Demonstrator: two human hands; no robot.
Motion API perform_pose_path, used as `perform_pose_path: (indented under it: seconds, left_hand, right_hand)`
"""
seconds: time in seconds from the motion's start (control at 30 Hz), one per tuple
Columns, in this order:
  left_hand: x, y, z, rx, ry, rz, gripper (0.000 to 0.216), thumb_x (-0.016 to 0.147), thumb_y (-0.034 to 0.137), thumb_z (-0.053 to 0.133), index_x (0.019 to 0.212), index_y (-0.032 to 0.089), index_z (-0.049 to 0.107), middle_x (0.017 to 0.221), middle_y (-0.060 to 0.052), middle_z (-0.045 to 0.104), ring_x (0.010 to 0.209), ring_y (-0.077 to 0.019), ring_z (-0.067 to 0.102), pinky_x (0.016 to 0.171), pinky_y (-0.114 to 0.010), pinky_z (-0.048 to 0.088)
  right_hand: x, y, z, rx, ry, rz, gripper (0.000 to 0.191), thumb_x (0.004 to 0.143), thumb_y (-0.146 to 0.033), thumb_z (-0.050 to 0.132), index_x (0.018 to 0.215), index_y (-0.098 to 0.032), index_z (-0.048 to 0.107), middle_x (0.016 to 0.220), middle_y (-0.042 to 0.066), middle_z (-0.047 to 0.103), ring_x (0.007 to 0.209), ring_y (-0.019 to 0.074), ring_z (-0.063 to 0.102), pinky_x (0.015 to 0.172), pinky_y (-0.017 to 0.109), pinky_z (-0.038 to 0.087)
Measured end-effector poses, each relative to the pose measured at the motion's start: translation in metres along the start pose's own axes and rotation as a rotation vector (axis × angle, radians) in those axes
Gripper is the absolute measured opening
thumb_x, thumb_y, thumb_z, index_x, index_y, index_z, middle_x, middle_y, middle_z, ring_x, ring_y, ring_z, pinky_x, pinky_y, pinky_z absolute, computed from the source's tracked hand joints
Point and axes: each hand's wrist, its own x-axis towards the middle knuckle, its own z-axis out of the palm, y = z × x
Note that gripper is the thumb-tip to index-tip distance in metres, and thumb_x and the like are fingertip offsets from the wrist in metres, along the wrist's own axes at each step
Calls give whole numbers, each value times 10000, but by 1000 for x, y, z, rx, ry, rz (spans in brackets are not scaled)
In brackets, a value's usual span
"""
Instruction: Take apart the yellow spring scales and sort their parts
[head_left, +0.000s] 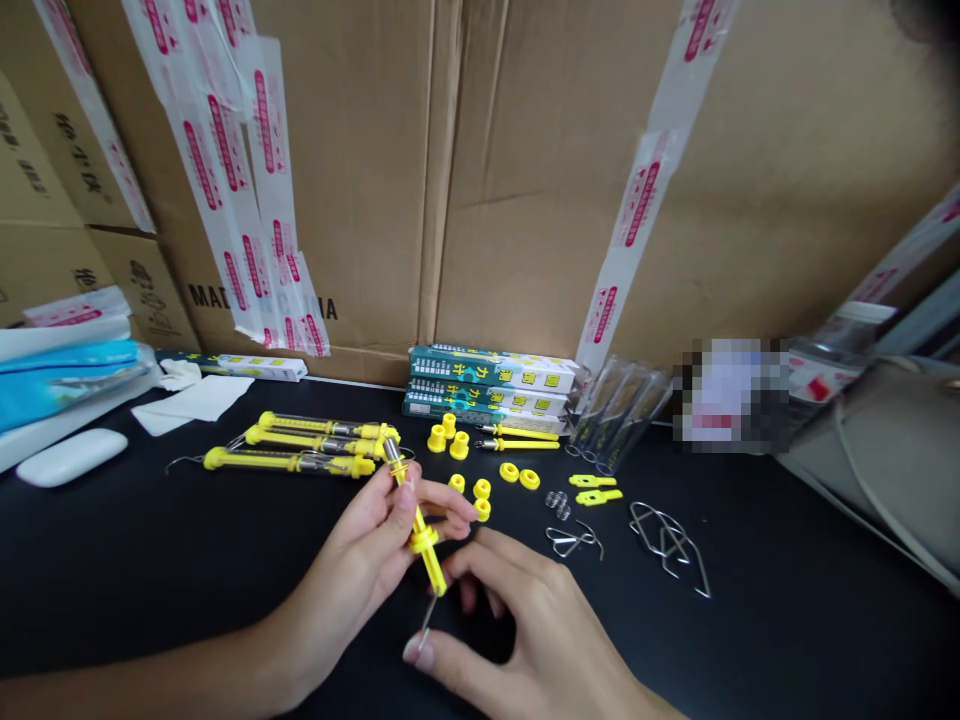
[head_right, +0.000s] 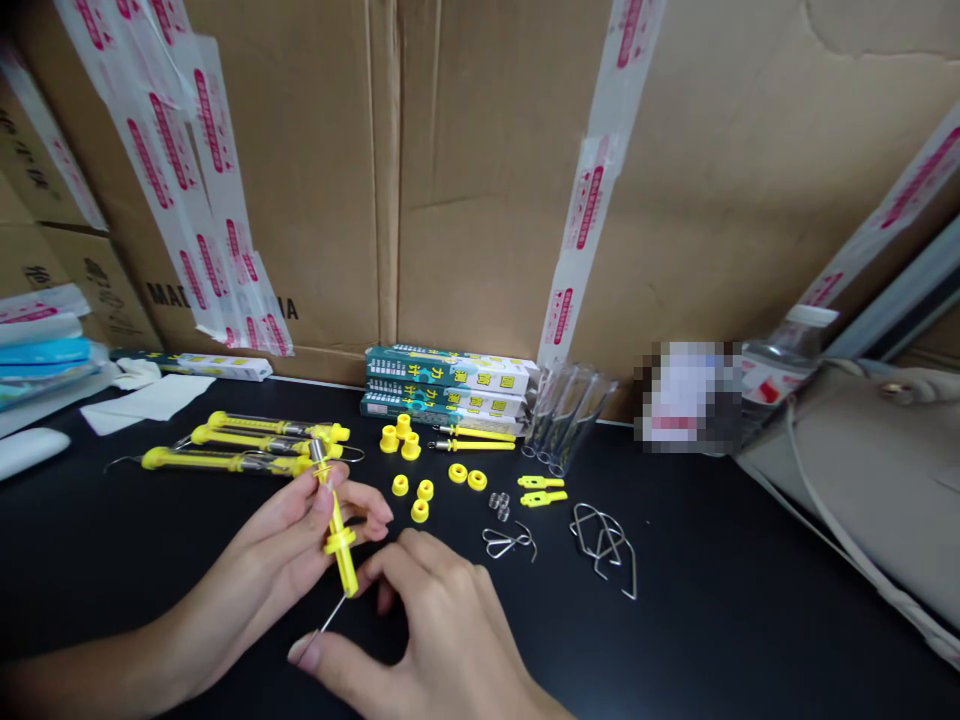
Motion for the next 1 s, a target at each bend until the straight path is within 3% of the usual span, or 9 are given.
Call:
perform_pose_path:
  seconds: [0.13, 0.23, 0.37, 0.47, 0.57, 0.63, 0.73, 0.87, 1.0]
  left_hand:
    - [0, 0, -1, 22, -1, -12, 270, 882, 417, 739, 955, 177, 639, 999, -66, 731, 982, -240, 655, 848, -355, 519]
    - [1, 0, -2, 61, 8, 3, 330, 851, 466, 759, 953, 172, 649, 1015, -84, 752, 1029, -265, 663, 915, -379, 500]
    - [0, -2, -7, 198, 27, -8, 423, 852, 556, 721, 1026, 178, 651, 1127, -110, 756, 1123, -293, 646, 1033, -421, 424]
    - [-3, -2, -9, 257, 43, 4, 429, 875, 578, 682, 1047, 188, 627, 1177, -110, 748, 1170, -293, 635, 1088, -427, 376]
    - [-2, 0, -7, 207, 82, -4, 444, 846, 571, 720, 1055, 214, 559, 1160, -101, 759, 1098, -288, 681, 1014, -432, 452]
    - [-1, 2, -4, 201, 102, -10, 481, 813, 578, 749, 1049, 205, 558, 1138, -105, 766, 1063, -280, 696, 988, -417, 473]
    - [1, 4, -2, 203, 123, -21, 508, 750, 566, 808, 1014, 188, 596, 1069, -99, 781, 1023, -264, 702, 977, -389, 477]
    - [1, 10, 1, 167, 185, 46, 409, 678, 439, 896, 871, 193, 632, 920, -34, 771, 887, -200, 687, 857, -308, 516]
    - [2, 15, 1, 129, 178, 53, 300, 685, 384, 886, 739, 176, 676, 764, 0, 692, 792, -175, 653, 769, -263, 529]
  right_hand:
    - [4, -2, -4, 148, -30, -7, 303, 931, -461, 590, 854, -193, 706, 783, 21, 666, 689, 159, 585, 646, 268, 434]
    - [8, 3, -5, 351, -18, 99, 461, 999, -517, 460, 782, -188, 699, 720, 16, 661, 645, 141, 562, 614, 248, 433]
    - [11, 13, -5, 662, -23, 274, 653, 944, -712, 388, 945, -150, 718, 716, 35, 631, 543, 129, 505, 418, 211, 369]
    - [9, 14, -6, 576, -51, 232, 602, 925, -694, 470, 977, -155, 733, 731, 17, 598, 539, 111, 470, 450, 214, 369]
    - [6, 11, -8, 370, -88, 107, 366, 876, -545, 673, 935, -194, 758, 797, 14, 629, 629, 123, 514, 548, 231, 397]
    - [5, 11, -8, 342, -78, 58, 292, 868, -485, 709, 835, -198, 756, 874, 34, 666, 725, 149, 572, 601, 238, 431]
    - [5, 13, -6, 454, -24, 129, 376, 887, -532, 665, 744, -185, 691, 785, 18, 635, 639, 128, 558, 543, 222, 441]
    - [5, 18, -5, 710, 23, 288, 452, 856, -628, 647, 776, -185, 607, 712, -11, 579, 499, 88, 486, 373, 165, 397]
    - [1, 19, -6, 740, 136, 256, 380, 882, -567, 660, 821, -195, 621, 736, -7, 584, 539, 93, 514, 382, 148, 434]
